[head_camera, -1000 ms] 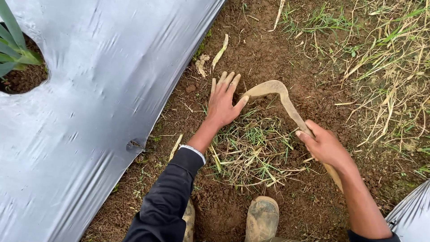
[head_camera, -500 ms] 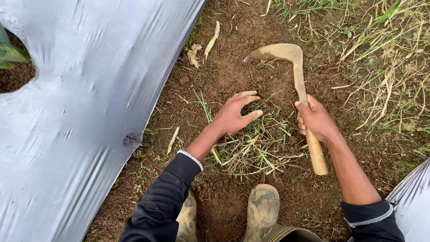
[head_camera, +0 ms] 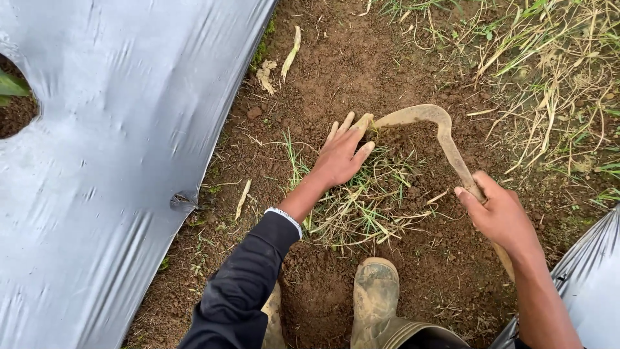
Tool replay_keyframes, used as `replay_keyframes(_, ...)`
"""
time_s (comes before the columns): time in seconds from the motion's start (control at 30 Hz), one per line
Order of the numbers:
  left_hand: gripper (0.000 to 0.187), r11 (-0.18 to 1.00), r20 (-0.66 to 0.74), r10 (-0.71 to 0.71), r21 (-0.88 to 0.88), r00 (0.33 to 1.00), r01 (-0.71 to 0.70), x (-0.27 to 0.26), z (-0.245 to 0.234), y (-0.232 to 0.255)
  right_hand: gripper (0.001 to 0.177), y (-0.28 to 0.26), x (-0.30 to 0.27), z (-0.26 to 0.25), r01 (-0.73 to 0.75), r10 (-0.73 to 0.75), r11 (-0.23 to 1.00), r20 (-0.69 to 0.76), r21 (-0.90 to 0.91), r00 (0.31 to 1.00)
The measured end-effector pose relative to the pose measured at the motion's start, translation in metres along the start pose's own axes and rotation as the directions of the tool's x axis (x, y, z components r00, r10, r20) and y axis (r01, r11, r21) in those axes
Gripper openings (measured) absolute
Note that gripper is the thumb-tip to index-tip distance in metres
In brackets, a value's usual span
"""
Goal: Weeding a garden bed by using a hand sickle to loosen the soil and pulling the weeds out by hand.
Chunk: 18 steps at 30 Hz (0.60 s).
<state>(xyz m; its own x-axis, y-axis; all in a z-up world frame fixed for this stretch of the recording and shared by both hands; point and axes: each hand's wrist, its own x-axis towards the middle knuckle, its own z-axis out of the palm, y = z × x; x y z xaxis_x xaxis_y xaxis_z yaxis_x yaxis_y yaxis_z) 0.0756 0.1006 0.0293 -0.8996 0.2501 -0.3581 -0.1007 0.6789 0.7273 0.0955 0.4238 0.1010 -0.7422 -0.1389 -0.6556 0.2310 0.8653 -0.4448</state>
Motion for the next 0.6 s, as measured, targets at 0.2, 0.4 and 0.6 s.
replay_keyframes(0.2,0.076,0.893,0.03,-0.333,-0.311,0.943,0.325,-0.009,-0.02,0.048,0.026,-0.004,-0.003,-0.009,0.062,-0.06,0.997,-0.055,0.044,0.997)
replay_keyframes(0.4,0.059,0.976,-0.304,-0.185,-0.169,0.934,0.139,0.02,0.026,0.04,0.01,-0.015,-0.001,-0.018,0.011,0.052,0.946,-0.185,0.323,0.981)
replay_keyframes(0.6,0.056,0.866,0.142,-0.013,0.496,0.99,-0.06,0.018,0.03,0.079,0.003,0.003,0.011,-0.034,0.142,0.178,0.682,-0.351,0.718,0.919)
